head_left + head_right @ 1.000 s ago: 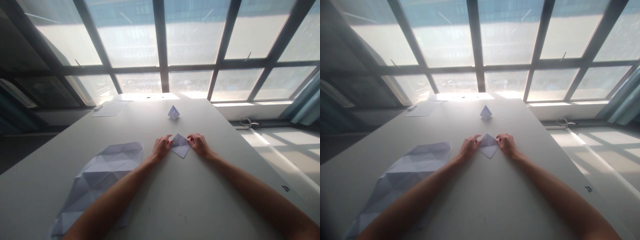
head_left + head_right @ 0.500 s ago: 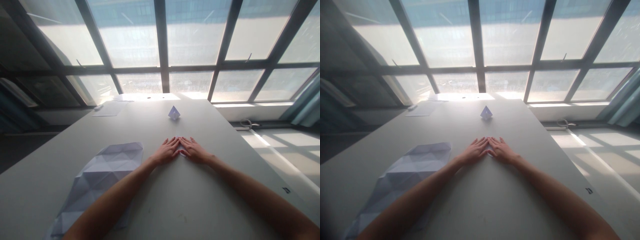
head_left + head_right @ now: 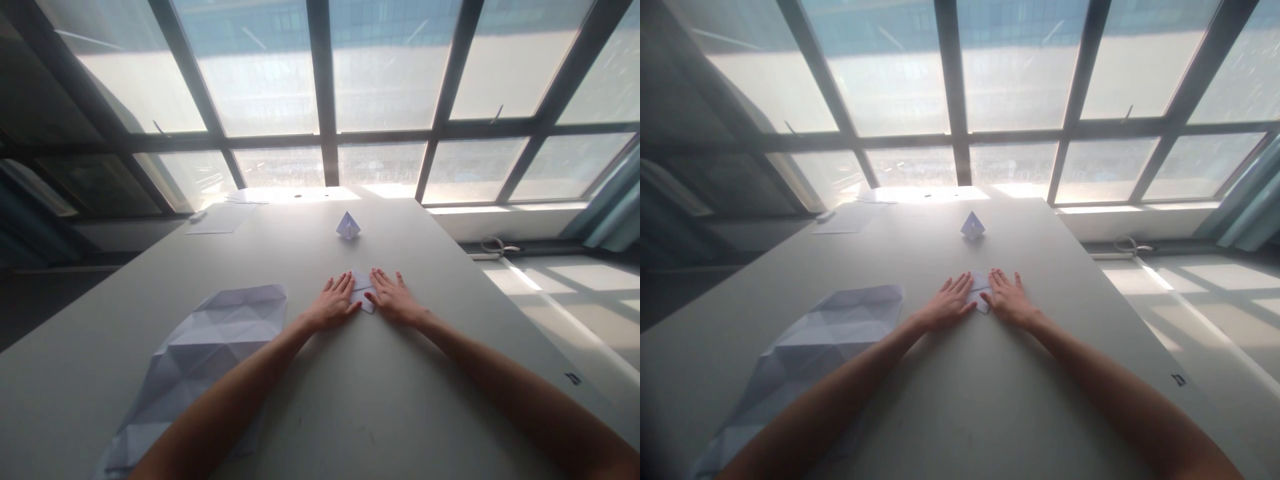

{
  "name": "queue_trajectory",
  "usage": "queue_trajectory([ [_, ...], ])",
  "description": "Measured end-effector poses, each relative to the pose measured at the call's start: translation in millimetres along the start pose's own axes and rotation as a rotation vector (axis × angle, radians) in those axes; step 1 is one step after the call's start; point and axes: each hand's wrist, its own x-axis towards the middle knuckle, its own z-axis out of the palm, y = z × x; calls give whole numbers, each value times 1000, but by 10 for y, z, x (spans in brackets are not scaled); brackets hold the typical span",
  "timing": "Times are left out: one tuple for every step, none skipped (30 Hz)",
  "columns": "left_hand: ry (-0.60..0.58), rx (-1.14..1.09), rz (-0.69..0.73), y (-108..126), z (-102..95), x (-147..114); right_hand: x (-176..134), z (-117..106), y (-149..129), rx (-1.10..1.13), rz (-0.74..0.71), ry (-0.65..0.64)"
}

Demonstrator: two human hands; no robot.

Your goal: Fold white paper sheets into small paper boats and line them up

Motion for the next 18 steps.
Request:
queue_trajectory([
  [-12,10,-2,-1,-2,1,3,4,16,-8,32,4],
  [-23,20,-2,-2,-4,2,7,10,31,-16,65,10],
  [-33,28,-2,-3,-6,2,11,18,43,-22,98,18],
  [-43,35,-2,-3,-9,2,16,29,54,-25,133,29],
  [-50,39,-3,-2,-14,0,22,43,62,-27,164,41],
  [-54,42,-2,-1,-20,-2,27,57,70,-24,192,54],
  [-57,42,1,2,-28,-6,32,71,76,-17,212,69],
  [-60,39,5,5,-37,-9,36,83,81,-5,228,86],
  [-60,36,12,8,-46,-13,40,89,85,11,236,103],
  [-60,32,20,10,-56,-17,42,90,86,29,238,122],
  [-57,27,27,13,-64,-21,43,84,85,47,235,143],
  [-55,24,33,14,-71,-23,43,70,80,63,223,166],
  [-51,20,36,15,-77,-25,41,51,72,77,193,186],
  [-48,17,36,15,-80,-26,38,28,61,88,142,196],
  [-45,14,37,15,-80,-26,34,3,48,94,68,191],
  [-41,11,37,14,-79,-26,28,-20,33,97,-22,167],
  [-36,7,38,12,-74,-26,23,-41,19,95,-112,126],
  [-31,5,39,10,-68,-25,17,-57,6,91,-184,77],
])
